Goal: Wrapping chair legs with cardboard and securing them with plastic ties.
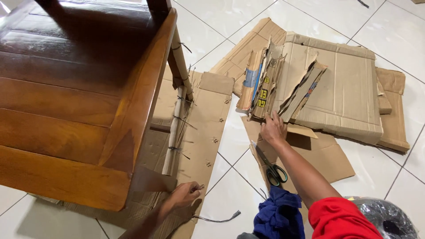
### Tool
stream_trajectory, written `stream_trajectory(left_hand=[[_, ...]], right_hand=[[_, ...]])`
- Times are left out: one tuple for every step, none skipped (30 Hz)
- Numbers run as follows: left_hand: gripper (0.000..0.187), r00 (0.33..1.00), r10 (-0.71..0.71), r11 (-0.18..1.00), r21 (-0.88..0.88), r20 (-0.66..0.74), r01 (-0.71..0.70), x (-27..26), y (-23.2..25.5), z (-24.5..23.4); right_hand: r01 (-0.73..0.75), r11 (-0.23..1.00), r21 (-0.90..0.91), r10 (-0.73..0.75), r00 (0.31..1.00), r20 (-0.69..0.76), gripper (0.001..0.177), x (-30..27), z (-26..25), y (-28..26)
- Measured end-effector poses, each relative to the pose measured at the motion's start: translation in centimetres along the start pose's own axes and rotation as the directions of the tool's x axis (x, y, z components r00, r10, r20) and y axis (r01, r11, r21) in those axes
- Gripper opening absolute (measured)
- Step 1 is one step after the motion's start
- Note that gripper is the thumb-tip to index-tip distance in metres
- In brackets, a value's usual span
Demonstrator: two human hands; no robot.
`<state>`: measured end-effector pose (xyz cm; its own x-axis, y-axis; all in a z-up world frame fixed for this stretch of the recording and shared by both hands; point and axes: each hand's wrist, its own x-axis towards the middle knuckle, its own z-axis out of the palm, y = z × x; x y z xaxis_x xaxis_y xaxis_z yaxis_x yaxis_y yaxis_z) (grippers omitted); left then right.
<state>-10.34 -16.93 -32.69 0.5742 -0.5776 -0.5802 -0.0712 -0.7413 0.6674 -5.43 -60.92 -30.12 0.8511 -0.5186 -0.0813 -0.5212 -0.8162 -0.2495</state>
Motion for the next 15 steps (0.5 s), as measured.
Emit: stream_trajectory(left_hand=[[0.033,1.0,-0.001,1.0,-0.001,-0.002,0.001,0.4,-0.6,0.1],[0.03,1.0,0.012,0.999,-0.034,-0.012,-0.012,0.7,-1.1,0.3],[0.028,0.999,0.025,0.997,-0.068,-0.022,-0.026,1.1,-1.7,0.6],[0.028,0.999,0.025,0.997,-0.07,-0.023,-0.027,0.9,-1.6,0.4],[0.026,1.0,0.013,0.994,-0.112,-0.022,-0.016,0.7,-1.3,0.3],[0.025,1.0,0.002,0.988,-0.155,-0.02,-0.005,0.5,-1.1,0.2],[0.025,1.0,0.004,0.987,-0.158,-0.022,-0.007,0.6,-0.8,0.0],[0.025,1.0,-0.02,0.993,-0.113,-0.007,0.019,0.5,-0.6,-0.1],[0.025,0.999,-0.044,0.997,-0.065,0.006,0.044,0.5,-0.3,-0.3],[0.025,0.999,-0.041,0.997,-0.066,0.004,0.041,0.0,0.5,-0.7],[0.026,0.999,-0.039,0.998,-0.055,0.0,0.039,-0.5,1.4,-1.0],[0.028,0.999,-0.037,0.998,-0.043,-0.003,0.037,-0.9,2.2,-1.3],[0.028,0.999,-0.034,0.998,-0.046,-0.005,0.034,-0.7,2.2,-1.2],[0.028,1.0,-0.01,1.0,-0.022,-0.011,0.01,-0.6,2.2,-1.1],[0.029,1.0,0.013,1.0,0.003,-0.02,-0.013,-0.4,2.1,-1.0]], right_hand=[[0.003,1.0,0.0,-0.003,1.0,0.0,0.058,0.1,0.2,0.1],[-0.008,1.0,-0.005,0.008,1.0,0.023,0.06,0.2,0.5,0.1],[-0.018,1.0,-0.012,0.019,0.999,0.045,0.062,0.3,0.7,0.3],[-0.016,1.0,-0.013,0.016,0.999,0.045,0.062,-0.4,0.0,-0.2],[0.051,0.998,-0.033,-0.052,0.998,-0.02,0.049,-1.0,-0.8,-0.7],[0.116,0.992,-0.057,-0.121,0.989,-0.083,0.042,-1.7,-1.7,-1.1],[0.119,0.991,-0.061,-0.124,0.989,-0.084,0.042,-1.5,-1.5,-0.8],[0.261,0.948,-0.18,-0.297,0.931,-0.214,0.038,-1.3,-1.3,-0.5],[0.373,0.874,-0.313,-0.466,0.826,-0.317,0.033,-1.2,-1.3,-0.2],[0.373,0.873,-0.315,-0.468,0.825,-0.318,0.033,-1.5,-2.2,-0.6],[0.447,0.828,-0.337,-0.547,0.775,-0.316,0.032,-1.9,-3.2,-0.9],[0.517,0.777,-0.358,-0.622,0.718,-0.312,0.032,-2.3,-4.1,-1.2],[0.518,0.775,-0.362,-0.624,0.717,-0.312,0.032,-2.5,-4.8,-1.5],[0.553,0.739,-0.383,-0.665,0.69,-0.285,0.022,-2.8,-5.6,-1.8],[0.589,0.701,-0.402,-0.704,0.66,-0.26,0.015,-3.0,-6.3,-2.2]])
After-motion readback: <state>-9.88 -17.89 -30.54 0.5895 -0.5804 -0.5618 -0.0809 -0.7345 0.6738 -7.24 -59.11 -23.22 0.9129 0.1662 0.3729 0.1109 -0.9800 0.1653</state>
